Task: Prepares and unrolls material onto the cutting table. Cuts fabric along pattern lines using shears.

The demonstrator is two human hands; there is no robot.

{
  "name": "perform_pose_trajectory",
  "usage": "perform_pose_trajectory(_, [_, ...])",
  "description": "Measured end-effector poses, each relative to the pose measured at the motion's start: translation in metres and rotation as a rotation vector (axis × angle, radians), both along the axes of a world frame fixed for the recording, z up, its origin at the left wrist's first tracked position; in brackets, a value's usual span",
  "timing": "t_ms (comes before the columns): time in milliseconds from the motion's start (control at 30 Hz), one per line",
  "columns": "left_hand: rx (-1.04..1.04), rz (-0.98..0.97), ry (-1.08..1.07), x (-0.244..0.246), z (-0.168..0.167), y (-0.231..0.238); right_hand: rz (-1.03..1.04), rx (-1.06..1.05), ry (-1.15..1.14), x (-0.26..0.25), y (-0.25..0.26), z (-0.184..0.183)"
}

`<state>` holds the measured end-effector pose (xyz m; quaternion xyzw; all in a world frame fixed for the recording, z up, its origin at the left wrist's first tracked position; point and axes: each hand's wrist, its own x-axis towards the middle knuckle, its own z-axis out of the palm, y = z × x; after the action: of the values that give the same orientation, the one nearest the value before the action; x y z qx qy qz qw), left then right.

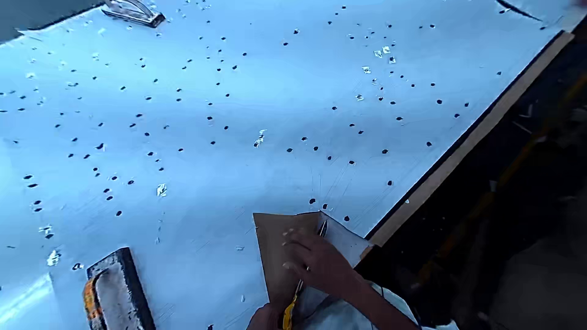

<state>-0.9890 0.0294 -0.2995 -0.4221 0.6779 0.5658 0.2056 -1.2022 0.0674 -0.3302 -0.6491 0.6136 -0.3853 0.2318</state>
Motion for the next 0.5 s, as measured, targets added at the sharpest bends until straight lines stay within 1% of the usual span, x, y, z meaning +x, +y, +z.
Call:
perform_pose_trajectory(100, [0.026,-0.034,-0.009,0.000,-0.006,-0.012,-0.252,0.044,0.017,-0.007,0.019,-0.012])
perform_pose_trajectory(167, [0.028,-0.039,-0.028,0.000,-0.009,-0.013,-0.349,0.066,0.038,-0.011,0.025,-0.021])
perform_pose_trajectory(300, [-0.009,-0.039,-0.033,-0.004,-0.008,-0.009,-0.403,0.113,0.066,-0.024,0.006,-0.014])
perform_pose_trajectory(367, [0.006,-0.010,-0.037,-0.003,-0.007,-0.001,-0.407,0.081,0.084,-0.031,-0.002,-0.008])
perform_pose_trajectory(500, [0.046,0.065,-0.037,-0.003,-0.001,0.012,-0.460,0.102,0.075,-0.053,0.006,-0.007])
